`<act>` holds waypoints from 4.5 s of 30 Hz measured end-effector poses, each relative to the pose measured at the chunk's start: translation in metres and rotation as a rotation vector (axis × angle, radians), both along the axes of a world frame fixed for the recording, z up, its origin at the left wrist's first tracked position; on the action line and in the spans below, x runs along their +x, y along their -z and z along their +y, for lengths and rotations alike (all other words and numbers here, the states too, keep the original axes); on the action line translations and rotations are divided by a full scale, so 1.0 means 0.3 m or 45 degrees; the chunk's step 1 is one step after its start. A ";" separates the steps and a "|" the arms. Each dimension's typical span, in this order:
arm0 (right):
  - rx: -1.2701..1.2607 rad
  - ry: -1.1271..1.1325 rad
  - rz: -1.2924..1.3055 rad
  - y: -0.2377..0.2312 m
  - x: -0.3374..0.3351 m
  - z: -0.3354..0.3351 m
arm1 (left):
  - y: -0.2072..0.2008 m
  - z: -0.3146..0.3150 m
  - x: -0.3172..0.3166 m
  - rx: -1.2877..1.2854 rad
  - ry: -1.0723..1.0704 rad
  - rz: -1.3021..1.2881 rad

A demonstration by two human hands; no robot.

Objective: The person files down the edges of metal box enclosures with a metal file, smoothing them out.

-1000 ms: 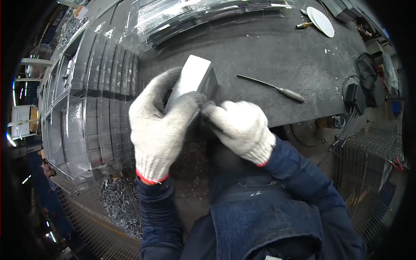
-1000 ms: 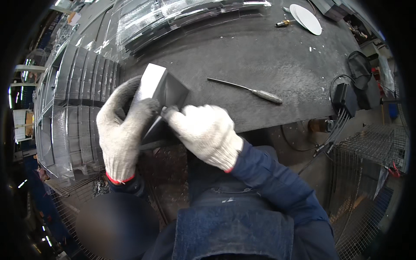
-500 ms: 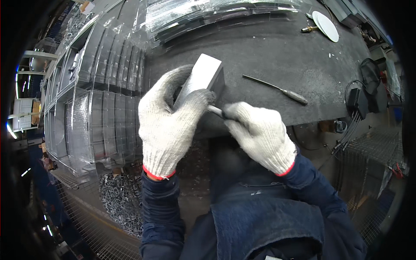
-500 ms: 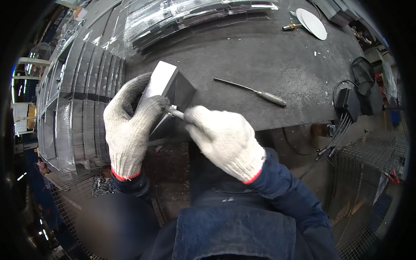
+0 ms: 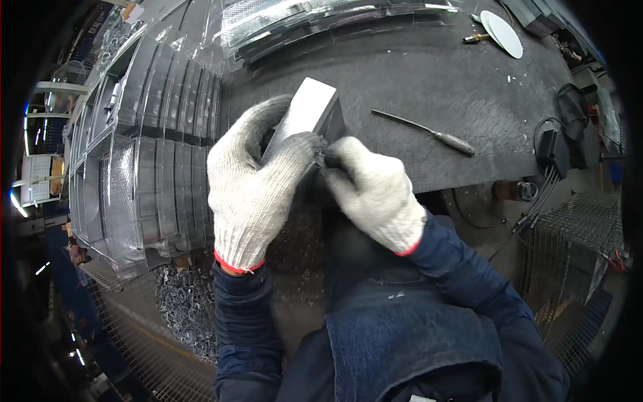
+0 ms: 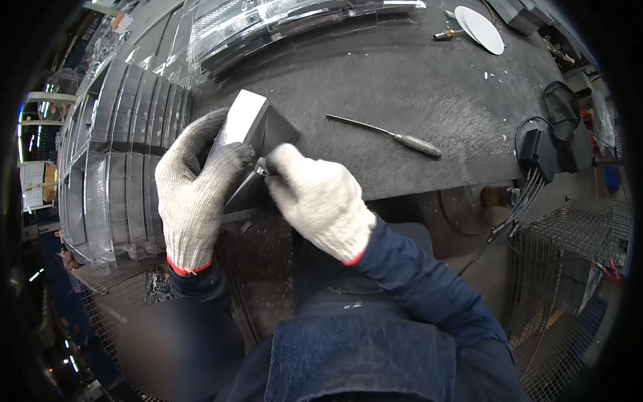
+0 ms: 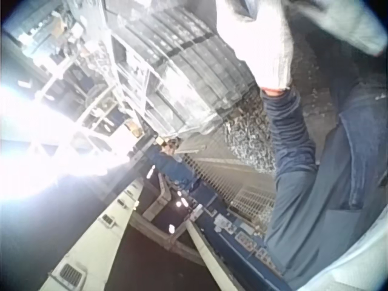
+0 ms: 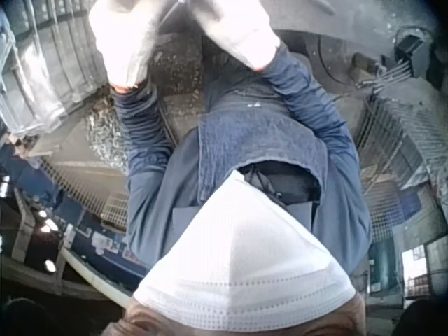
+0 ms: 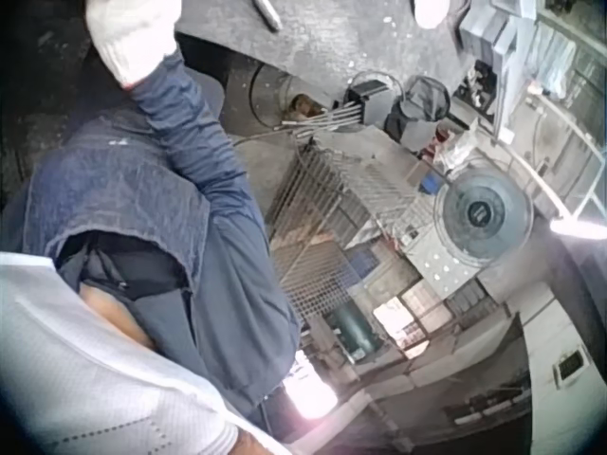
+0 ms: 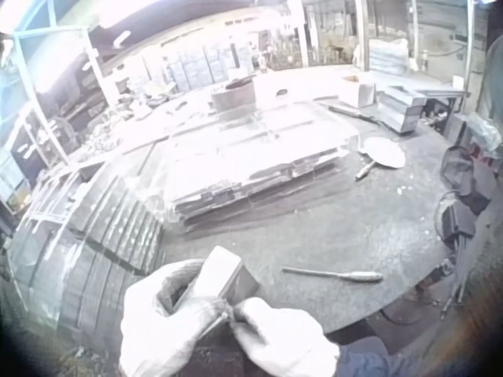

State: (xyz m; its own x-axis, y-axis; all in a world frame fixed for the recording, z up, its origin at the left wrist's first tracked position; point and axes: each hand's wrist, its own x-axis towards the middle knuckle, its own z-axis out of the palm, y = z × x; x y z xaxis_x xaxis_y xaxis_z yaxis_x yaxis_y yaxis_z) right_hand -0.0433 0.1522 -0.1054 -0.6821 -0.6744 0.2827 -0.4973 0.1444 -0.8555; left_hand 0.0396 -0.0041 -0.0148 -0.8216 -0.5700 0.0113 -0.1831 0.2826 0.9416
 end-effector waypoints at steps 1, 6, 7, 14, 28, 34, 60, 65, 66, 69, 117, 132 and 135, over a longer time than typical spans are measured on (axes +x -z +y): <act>-0.037 -0.014 -0.176 -0.011 0.006 0.008 | -0.004 -0.007 0.006 0.019 -0.015 -0.027; 0.047 -0.057 0.074 -0.050 -0.026 0.039 | 0.009 -0.005 0.018 -0.036 -0.039 0.003; -0.027 0.006 0.326 -0.040 -0.024 0.014 | 0.012 -0.005 0.013 -0.025 -0.041 0.022; 0.057 -0.090 -0.120 -0.032 -0.020 0.063 | 0.009 -0.010 0.012 0.000 -0.025 0.018; 0.059 -0.080 0.034 -0.062 -0.029 0.034 | 0.024 -0.019 0.010 0.046 -0.019 0.031; 0.083 -0.035 0.067 -0.056 0.014 0.051 | 0.015 -0.006 0.011 0.117 0.029 0.024; 0.034 -0.192 0.017 -0.130 0.030 0.095 | 0.086 -0.022 0.131 -0.891 0.041 0.313; 0.128 -0.106 0.483 -0.092 -0.039 0.082 | -0.023 -0.012 -0.002 -0.695 0.155 0.026; 0.058 -0.093 0.516 -0.079 -0.069 0.070 | -0.028 -0.019 -0.014 -0.687 0.142 0.033; 0.049 -0.043 0.566 -0.083 -0.053 0.056 | 0.018 -0.060 -0.029 -0.671 0.096 0.224; 0.256 -0.052 0.789 -0.154 -0.101 0.126 | -0.107 -0.013 -0.190 -0.927 0.313 -0.151; 0.177 0.020 0.443 -0.113 -0.110 0.113 | 0.084 -0.062 -0.126 -0.711 -0.005 0.566; 0.173 0.013 0.421 -0.119 -0.102 0.095 | 0.160 0.023 -0.003 -0.183 -0.271 0.648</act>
